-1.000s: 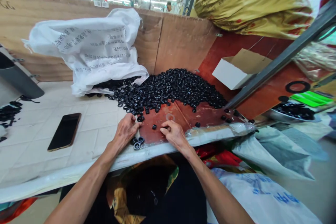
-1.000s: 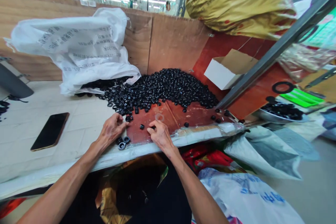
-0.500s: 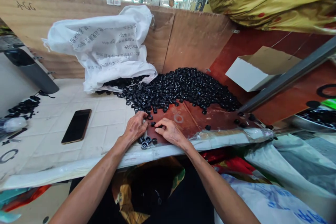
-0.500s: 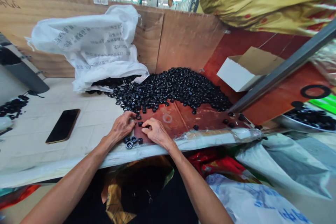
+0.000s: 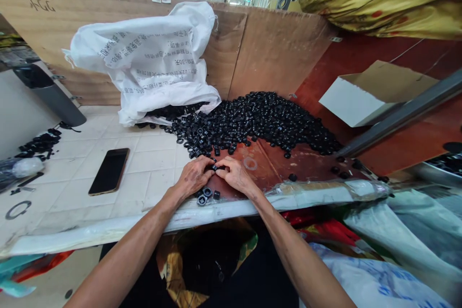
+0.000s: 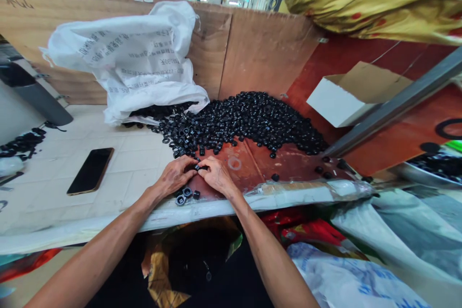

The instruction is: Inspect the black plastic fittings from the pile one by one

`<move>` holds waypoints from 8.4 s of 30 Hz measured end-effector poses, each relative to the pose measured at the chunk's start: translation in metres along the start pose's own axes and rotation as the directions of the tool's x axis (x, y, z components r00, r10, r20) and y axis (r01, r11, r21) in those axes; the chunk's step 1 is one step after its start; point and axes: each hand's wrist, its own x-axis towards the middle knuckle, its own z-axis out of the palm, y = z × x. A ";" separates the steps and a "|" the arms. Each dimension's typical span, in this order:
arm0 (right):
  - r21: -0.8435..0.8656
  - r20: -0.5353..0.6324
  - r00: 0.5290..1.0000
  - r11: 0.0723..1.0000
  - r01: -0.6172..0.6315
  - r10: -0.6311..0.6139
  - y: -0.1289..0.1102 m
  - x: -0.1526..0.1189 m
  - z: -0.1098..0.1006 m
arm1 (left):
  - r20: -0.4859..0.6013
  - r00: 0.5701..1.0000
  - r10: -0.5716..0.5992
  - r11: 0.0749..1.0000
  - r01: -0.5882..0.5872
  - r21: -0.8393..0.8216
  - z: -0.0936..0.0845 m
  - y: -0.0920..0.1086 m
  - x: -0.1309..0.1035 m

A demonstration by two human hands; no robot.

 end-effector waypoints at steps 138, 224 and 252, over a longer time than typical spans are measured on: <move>0.137 -0.200 0.968 0.974 0.179 -0.150 -0.027 -0.021 0.001 | 0.012 0.963 -0.270 0.577 0.172 -0.798 -0.012 0.030 -0.011; 0.305 -0.238 0.967 0.952 -0.016 0.093 -0.026 -0.010 0.016 | -0.023 0.999 -0.047 0.844 0.027 -0.536 -0.014 0.010 0.004; 0.387 -0.339 0.939 0.917 0.091 0.050 -0.022 -0.010 0.014 | 0.011 0.983 -0.184 0.723 0.143 -0.676 -0.014 0.011 0.006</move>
